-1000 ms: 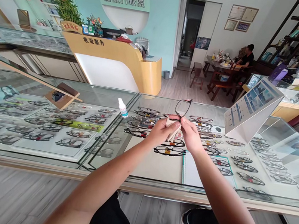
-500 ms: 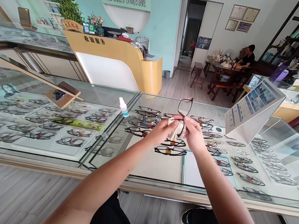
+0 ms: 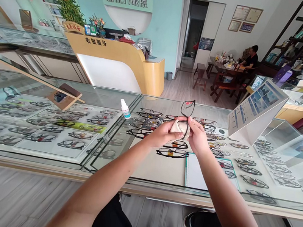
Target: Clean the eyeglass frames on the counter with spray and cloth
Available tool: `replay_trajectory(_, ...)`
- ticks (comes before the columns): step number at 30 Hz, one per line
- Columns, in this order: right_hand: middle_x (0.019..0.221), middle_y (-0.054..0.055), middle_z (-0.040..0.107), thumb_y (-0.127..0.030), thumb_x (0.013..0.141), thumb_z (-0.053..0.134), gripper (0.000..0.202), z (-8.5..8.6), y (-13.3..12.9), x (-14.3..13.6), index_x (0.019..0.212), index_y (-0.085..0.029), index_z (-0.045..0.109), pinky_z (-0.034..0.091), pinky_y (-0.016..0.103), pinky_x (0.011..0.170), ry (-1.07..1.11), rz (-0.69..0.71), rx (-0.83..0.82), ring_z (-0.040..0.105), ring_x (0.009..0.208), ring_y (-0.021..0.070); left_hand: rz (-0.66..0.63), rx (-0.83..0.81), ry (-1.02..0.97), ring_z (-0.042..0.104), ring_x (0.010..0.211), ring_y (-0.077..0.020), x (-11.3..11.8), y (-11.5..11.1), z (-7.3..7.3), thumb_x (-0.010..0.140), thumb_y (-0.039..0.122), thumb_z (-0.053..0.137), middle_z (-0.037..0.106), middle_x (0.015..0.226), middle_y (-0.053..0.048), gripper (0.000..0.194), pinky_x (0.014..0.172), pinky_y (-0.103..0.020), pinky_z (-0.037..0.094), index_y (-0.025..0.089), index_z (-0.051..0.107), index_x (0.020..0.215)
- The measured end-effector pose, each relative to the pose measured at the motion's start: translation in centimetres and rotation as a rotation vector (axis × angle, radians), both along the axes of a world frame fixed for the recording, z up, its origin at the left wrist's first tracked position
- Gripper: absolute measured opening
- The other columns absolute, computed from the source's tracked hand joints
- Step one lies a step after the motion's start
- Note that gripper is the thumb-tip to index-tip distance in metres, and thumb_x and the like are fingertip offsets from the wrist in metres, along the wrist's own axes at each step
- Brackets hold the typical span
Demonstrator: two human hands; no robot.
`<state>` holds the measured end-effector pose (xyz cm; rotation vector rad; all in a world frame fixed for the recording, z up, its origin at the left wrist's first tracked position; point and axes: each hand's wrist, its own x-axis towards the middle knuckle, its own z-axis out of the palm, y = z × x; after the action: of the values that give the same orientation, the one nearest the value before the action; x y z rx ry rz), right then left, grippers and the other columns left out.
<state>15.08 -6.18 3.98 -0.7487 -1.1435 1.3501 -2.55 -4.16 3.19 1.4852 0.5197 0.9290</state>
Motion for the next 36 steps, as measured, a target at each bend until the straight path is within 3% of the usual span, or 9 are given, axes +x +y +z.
replay_trajectory(2,0.061,-0.005,0.042,-0.079,0.089,0.082,0.060,0.0,-0.1,-0.1,0.102,-0.020,0.090,0.032,0.027,0.045,-0.015,0.000,0.018,0.029,0.055,0.0119,0.022,-0.007,-0.020,0.080,0.092,-0.0236,0.4,0.1,-0.3,0.081,0.058,0.100,0.084,0.100,-0.010,0.066,0.091,-0.034,0.064,0.015,0.079,0.126)
replay_trajectory(7,0.075,-0.001,0.053,-0.083,0.094,0.075,0.066,0.2,-0.6,-0.3,0.114,-0.023,0.091,0.048,0.030,0.054,-0.100,0.056,0.134,0.045,0.063,0.0144,0.153,-0.037,-0.024,0.077,0.069,-0.0195,0.7,0.0,-0.9,0.081,0.072,0.096,0.082,0.083,-0.006,0.075,0.068,-0.030,0.064,0.015,0.076,0.126)
replay_trajectory(14,0.083,0.000,0.057,-0.080,0.096,0.075,0.063,0.4,-0.9,-0.5,0.119,-0.024,0.090,0.056,0.033,0.064,-0.109,0.106,0.197,0.051,0.068,0.0158,0.272,-0.021,-0.015,0.067,0.052,-0.0153,0.7,-0.8,-0.1,0.087,0.090,0.078,0.076,0.069,-0.003,0.077,0.051,-0.026,0.056,0.016,0.077,0.107)
replay_trajectory(17,0.078,-0.002,0.053,-0.076,0.094,0.080,0.058,0.4,-0.8,-0.4,0.116,-0.023,0.091,0.051,0.031,0.059,-0.067,0.099,0.162,0.048,0.066,0.0148,0.222,-0.036,0.000,0.074,0.059,-0.0196,0.6,-0.6,-0.2,0.087,0.093,0.075,0.079,0.073,-0.006,0.081,0.057,-0.030,0.061,0.016,0.080,0.108)
replay_trajectory(21,0.065,-0.007,0.034,-0.072,0.090,0.084,0.056,0.6,-0.6,0.1,0.112,-0.020,0.092,0.036,0.028,0.048,0.008,0.077,0.078,0.034,0.058,0.0123,0.086,-0.061,0.007,0.083,0.080,-0.0265,0.1,-0.3,-0.3,0.089,0.086,0.080,0.086,0.093,-0.012,0.078,0.071,-0.035,0.066,0.015,0.081,0.121)
replay_trajectory(25,0.059,-0.009,0.025,-0.070,0.089,0.087,0.056,0.4,-0.2,0.6,0.110,-0.018,0.091,0.023,0.025,0.046,0.054,0.093,0.015,0.023,0.054,0.0100,0.036,-0.043,0.015,0.081,0.084,-0.0235,-0.5,-0.3,0.1,0.089,0.074,0.088,0.086,0.100,-0.013,0.069,0.079,-0.033,0.064,0.013,0.082,0.122)
replay_trajectory(28,0.056,-0.009,0.031,-0.070,0.089,0.088,0.054,0.2,0.0,0.7,0.106,-0.019,0.090,0.021,0.024,0.045,0.069,0.091,0.003,0.023,0.053,0.0094,0.032,-0.015,0.025,0.075,0.076,-0.0190,-0.5,-0.3,0.5,0.085,0.064,0.096,0.084,0.091,-0.009,0.065,0.076,-0.030,0.060,0.012,0.082,0.121)
replay_trajectory(31,0.056,-0.008,0.036,-0.070,0.086,0.091,0.054,0.2,0.1,0.5,0.103,-0.019,0.091,0.028,0.023,0.045,0.092,0.091,-0.004,0.026,0.054,0.0097,0.011,-0.009,-0.015,0.079,0.082,-0.0211,-0.1,-0.3,0.5,0.080,0.058,0.102,0.085,0.095,-0.010,0.063,0.084,-0.032,0.064,0.013,0.081,0.120)
replay_trajectory(36,0.073,-0.001,0.061,-0.074,0.089,0.085,0.056,0.0,0.0,0.0,0.110,-0.022,0.092,0.042,0.027,0.050,0.015,0.098,0.051,0.036,0.060,0.0121,0.096,-0.058,-0.011,0.081,0.079,-0.0219,0.8,-0.4,0.1,0.076,0.067,0.101,0.086,0.094,-0.011,0.069,0.074,-0.032,0.066,0.014,0.077,0.112)
